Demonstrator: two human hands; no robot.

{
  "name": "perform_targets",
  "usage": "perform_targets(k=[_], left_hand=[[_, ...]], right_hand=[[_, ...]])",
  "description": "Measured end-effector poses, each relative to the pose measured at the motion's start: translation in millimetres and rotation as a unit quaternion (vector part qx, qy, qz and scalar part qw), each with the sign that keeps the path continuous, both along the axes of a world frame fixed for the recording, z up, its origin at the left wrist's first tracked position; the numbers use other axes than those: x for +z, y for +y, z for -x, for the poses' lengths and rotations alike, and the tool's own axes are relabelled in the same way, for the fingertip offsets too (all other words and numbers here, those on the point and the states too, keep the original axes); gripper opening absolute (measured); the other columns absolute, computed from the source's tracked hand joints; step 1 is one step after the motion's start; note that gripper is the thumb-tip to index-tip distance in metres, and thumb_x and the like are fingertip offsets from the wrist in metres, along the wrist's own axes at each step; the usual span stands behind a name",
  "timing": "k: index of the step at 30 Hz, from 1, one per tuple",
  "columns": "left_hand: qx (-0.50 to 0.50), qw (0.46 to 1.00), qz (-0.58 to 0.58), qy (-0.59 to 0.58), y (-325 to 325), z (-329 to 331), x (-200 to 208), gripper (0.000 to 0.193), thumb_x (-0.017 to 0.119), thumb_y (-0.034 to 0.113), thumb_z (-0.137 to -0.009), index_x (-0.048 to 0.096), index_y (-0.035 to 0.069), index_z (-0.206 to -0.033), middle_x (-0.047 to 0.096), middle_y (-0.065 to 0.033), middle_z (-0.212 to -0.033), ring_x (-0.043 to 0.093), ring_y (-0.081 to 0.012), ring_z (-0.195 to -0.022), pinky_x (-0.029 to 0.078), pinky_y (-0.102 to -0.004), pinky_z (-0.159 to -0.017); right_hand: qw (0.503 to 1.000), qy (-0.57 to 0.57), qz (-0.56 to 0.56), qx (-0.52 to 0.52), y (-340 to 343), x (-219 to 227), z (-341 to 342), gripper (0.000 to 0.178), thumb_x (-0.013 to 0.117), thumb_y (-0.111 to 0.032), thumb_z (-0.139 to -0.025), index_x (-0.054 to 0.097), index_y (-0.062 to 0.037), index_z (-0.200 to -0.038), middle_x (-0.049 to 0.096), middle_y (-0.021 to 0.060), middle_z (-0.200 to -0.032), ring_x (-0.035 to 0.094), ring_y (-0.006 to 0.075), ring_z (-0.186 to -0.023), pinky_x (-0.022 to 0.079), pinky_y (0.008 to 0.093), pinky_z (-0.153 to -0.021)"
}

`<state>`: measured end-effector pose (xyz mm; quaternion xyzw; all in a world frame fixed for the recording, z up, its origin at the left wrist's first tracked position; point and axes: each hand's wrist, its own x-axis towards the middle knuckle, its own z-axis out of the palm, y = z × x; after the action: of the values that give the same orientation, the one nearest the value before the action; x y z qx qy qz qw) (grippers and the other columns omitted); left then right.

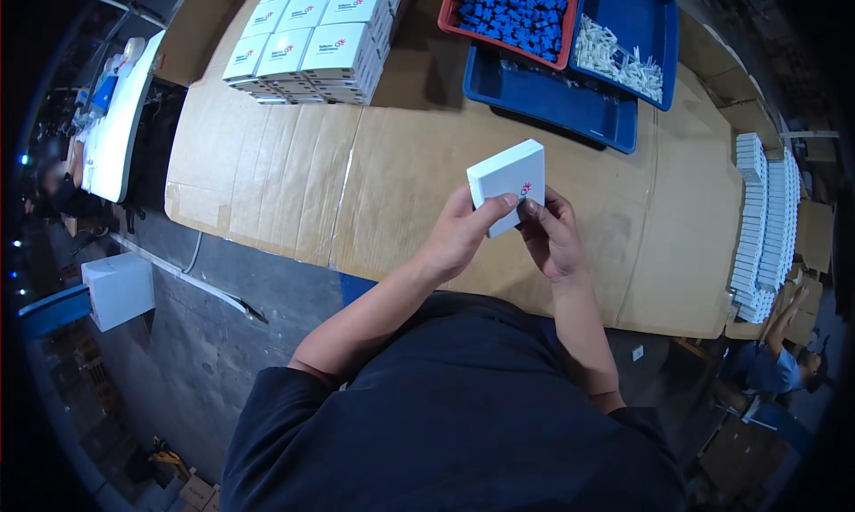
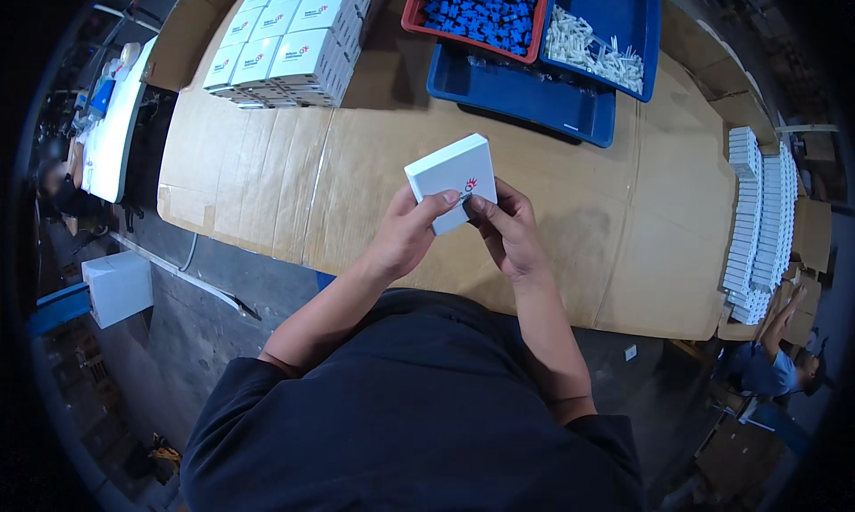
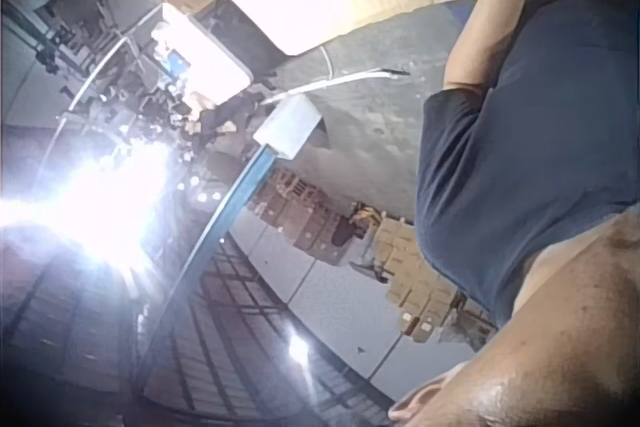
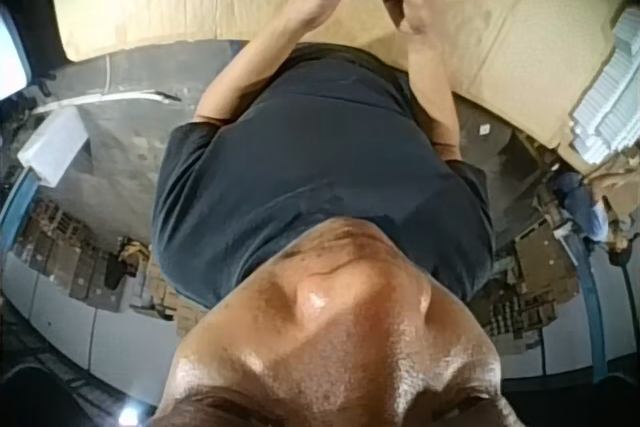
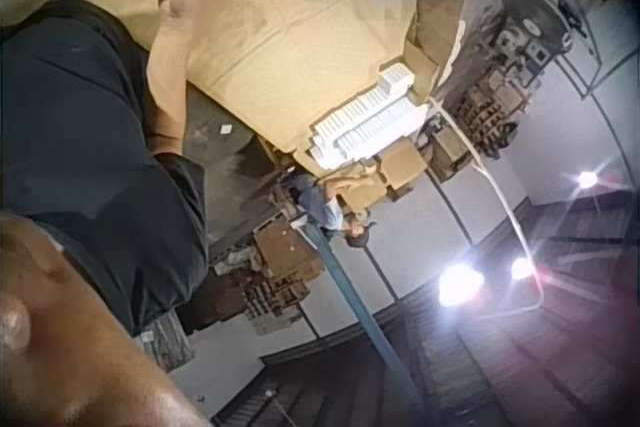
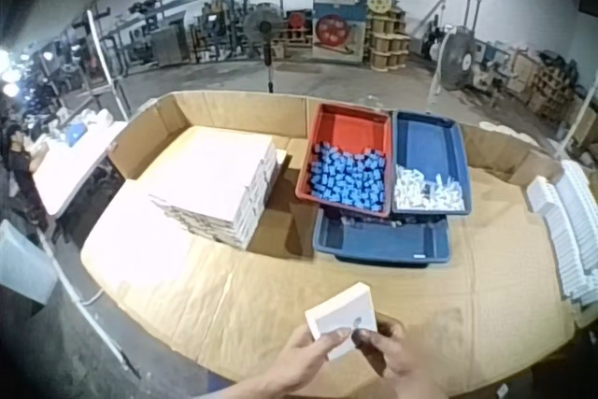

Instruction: Assemble electronic components into a white plastic housing, including inserting internal parts and a blue connector.

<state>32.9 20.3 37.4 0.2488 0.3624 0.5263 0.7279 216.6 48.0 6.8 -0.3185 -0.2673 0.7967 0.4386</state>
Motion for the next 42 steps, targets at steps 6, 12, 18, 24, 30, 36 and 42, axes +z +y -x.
perform_targets(k=[6,12,18,24,30,36,42], left_hand=[[0.036,0.991,-0.078,0.103,8,15,3,0.050,0.079,0.016,-0.096,0.060,-0.002,-0.138,0.070,-0.0084,-0.123,0.065,-0.0147,-0.112,0.053,-0.0291,-0.094],[-0.030,0.977,-0.101,0.185,10,21,5,0.042,0.080,0.018,-0.095,0.067,0.000,-0.131,0.074,-0.0051,-0.110,0.067,-0.0111,-0.104,0.056,-0.0293,-0.091],[-0.021,0.975,-0.131,0.181,6,23,9,0.037,0.082,0.017,-0.093,0.071,0.001,-0.124,0.076,-0.0046,-0.108,0.068,-0.0101,-0.102,0.056,-0.0288,-0.091],[-0.009,0.953,-0.158,0.260,9,22,15,0.037,0.080,0.013,-0.095,0.068,-0.001,-0.128,0.074,-0.0073,-0.116,0.068,-0.0140,-0.108,0.055,-0.0306,-0.095],[0.056,0.997,-0.052,-0.029,0,17,9,0.043,0.077,0.013,-0.098,0.061,0.000,-0.135,0.071,-0.0071,-0.123,0.066,-0.0145,-0.113,0.054,-0.0313,-0.097],[0.029,0.950,-0.240,0.198,6,19,22,0.053,0.083,0.009,-0.089,0.061,0.001,-0.137,0.069,-0.0113,-0.132,0.064,-0.0215,-0.124,0.048,-0.0391,-0.111],[-0.019,0.957,-0.208,0.201,3,22,25,0.046,0.083,0.006,-0.087,0.067,-0.003,-0.129,0.071,-0.0157,-0.128,0.066,-0.0241,-0.123,0.050,-0.0378,-0.108]], right_hand=[[0.979,-0.155,-0.109,-0.075,6,21,-2,0.041,0.082,-0.006,-0.090,0.063,0.0000,-0.126,0.072,0.0062,-0.112,0.068,0.0147,-0.105,0.055,0.0327,-0.094],[0.968,-0.180,-0.172,-0.015,6,16,-10,0.042,0.084,-0.001,-0.087,0.064,-0.0009,-0.124,0.070,0.0057,-0.116,0.066,0.0159,-0.108,0.054,0.0327,-0.097],[0.954,-0.221,-0.202,-0.019,3,25,-10,0.041,0.083,0.000,-0.087,0.066,0.0007,-0.125,0.071,0.0055,-0.115,0.067,0.0159,-0.108,0.054,0.0326,-0.098],[0.912,-0.314,-0.262,-0.035,7,34,-6,0.044,0.084,-0.002,-0.087,0.066,0.0018,-0.127,0.071,0.0060,-0.116,0.067,0.0155,-0.107,0.054,0.0317,-0.096],[0.972,-0.142,-0.172,-0.068,1,53,3,0.045,0.085,-0.007,-0.087,0.066,0.0002,-0.127,0.071,0.0060,-0.119,0.066,0.0143,-0.110,0.056,0.0295,-0.094],[0.965,-0.141,-0.211,-0.069,-3,51,-12,0.035,0.082,-0.001,-0.088,0.070,0.0008,-0.121,0.071,0.0081,-0.120,0.069,0.0163,-0.106,0.058,0.0285,-0.093],[0.965,-0.127,-0.227,-0.013,0,62,-8,0.039,0.081,0.006,-0.085,0.071,-0.0002,-0.122,0.071,0.0105,-0.121,0.066,0.0187,-0.118,0.058,0.0315,-0.095]])
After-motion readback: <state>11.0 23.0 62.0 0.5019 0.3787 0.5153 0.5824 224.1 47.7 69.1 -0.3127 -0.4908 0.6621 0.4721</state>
